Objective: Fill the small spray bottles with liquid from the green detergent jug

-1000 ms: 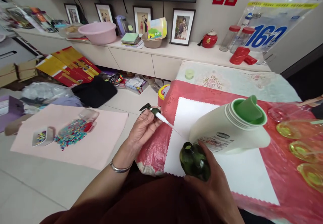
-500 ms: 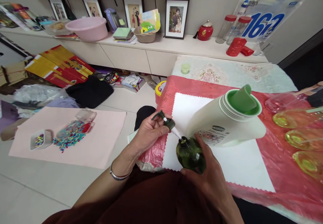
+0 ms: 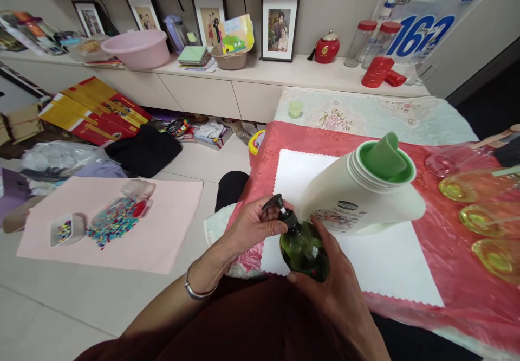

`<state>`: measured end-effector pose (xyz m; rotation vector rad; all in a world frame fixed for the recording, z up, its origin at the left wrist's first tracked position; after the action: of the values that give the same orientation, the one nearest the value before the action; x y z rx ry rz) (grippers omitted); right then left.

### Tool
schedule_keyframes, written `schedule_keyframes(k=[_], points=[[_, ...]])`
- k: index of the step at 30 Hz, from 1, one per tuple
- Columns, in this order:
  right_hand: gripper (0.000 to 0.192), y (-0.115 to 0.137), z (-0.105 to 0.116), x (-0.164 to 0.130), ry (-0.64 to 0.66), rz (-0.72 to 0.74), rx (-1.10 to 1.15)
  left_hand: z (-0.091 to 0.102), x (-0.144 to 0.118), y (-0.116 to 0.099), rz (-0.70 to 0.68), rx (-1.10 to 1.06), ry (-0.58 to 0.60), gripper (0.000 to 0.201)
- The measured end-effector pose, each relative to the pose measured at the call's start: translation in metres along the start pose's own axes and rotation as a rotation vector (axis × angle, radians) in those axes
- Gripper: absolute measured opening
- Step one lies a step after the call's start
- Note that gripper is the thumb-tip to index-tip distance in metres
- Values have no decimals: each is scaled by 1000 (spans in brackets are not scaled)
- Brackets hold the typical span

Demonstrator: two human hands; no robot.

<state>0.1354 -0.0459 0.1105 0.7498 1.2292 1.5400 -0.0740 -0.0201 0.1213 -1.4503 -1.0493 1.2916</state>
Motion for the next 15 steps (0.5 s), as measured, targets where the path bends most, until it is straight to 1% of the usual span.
schedule_keyframes(k=[4,9,11,15], points=[[86,-3,0,-1,-29,48,4,-3,1,2,-9,5,47,47],[86,0,1,1,-8,4,16,-6,0,2,-45,-12,93,44],[86,3,1,1,-12,-6,27,-7,1,0,-77,-13,72,45],[83,6,0,3,-16,7,34,-8,3,-1,-104,-4,-46,45]])
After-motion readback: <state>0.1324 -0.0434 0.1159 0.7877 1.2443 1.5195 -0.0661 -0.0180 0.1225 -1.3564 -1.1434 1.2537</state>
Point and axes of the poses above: each hand's wrist, its own x-axis towards the middle knuckle, its own z-axis out of the back of the hand, y = z × x, the point moved 3 cm from there along x, towards the middle knuckle, and after that the axes turned 15 degrees about x, right-handed, at the moved point
